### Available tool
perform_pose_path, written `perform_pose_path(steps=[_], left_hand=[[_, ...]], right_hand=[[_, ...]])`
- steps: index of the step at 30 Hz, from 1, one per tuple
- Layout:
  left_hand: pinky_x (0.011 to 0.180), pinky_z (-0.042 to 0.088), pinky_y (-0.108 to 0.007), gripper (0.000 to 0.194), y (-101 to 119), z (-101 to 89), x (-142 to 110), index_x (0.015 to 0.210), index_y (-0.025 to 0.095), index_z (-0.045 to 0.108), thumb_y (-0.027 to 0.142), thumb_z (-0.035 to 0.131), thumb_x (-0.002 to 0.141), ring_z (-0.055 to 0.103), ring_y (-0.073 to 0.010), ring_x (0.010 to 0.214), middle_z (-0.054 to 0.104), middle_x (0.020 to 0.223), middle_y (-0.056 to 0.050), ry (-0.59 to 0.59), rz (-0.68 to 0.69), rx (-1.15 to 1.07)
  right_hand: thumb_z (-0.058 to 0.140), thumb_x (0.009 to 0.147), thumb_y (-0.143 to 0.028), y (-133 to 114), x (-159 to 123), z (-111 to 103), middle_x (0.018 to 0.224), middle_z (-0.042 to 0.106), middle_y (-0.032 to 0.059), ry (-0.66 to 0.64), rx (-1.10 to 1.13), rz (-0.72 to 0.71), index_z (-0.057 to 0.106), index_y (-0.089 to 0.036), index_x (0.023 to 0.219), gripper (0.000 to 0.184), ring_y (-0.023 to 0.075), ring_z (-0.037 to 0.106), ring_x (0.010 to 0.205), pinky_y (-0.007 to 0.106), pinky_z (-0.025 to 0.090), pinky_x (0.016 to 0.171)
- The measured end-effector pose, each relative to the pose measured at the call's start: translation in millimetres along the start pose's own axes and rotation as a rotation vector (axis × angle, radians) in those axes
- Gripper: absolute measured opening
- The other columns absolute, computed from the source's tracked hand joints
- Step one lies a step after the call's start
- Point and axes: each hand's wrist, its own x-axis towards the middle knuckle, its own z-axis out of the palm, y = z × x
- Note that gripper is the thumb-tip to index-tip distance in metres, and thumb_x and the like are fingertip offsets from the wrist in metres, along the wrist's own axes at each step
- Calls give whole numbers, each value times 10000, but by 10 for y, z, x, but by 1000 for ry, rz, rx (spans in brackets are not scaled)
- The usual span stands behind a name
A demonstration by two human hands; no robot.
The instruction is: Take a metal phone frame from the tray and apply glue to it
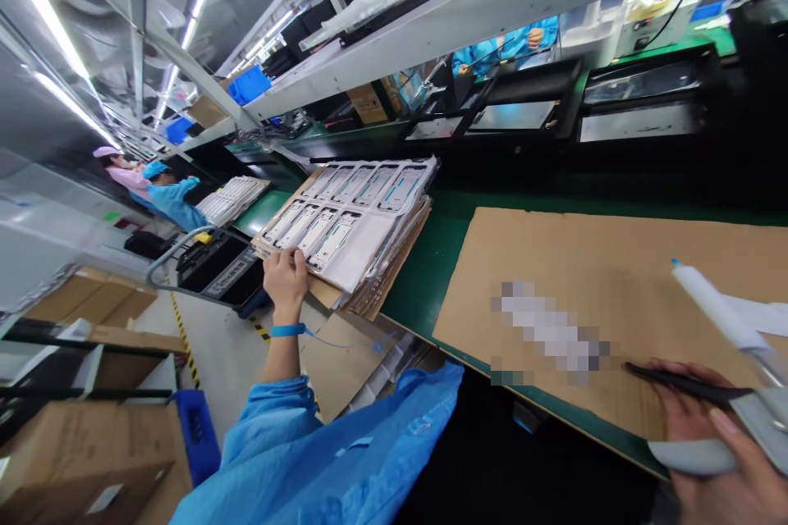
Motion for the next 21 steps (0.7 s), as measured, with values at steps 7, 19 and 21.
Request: perform_pose_path(steps=[7,19,21], left_hand=[[1159,533,-515,446,80,-37,-48,1325,156,815,415,483,1180,667,-433,1346,771,1356,-236,72,-33,-13],[1095,639,-469,267,1462,-103,-1350,1262,232,819,375,600,1206,806,-295,1127,845,1188,-122,311,707,-736],[1105,652,-416,360,2044,13,-1705,1426,244,800,402,518,1268,810,-267,1218,839,1348,-122,-111,867,-745]], right_hand=[[838,640,-500,-110,-122,100,1290,722,205,9,24,-5,852,-292,971,391,466,635,1521,767,250,1563],[956,638,-455,164,123,-3,1122,747,115,-94,86,-107,729,-176,1104,588,271,769,1152,535,662,1235],[965,679,-475,168,108,-2,1160,761,105,-124,53,-159,738,-178,1146,597,238,771,1128,471,686,1192]])
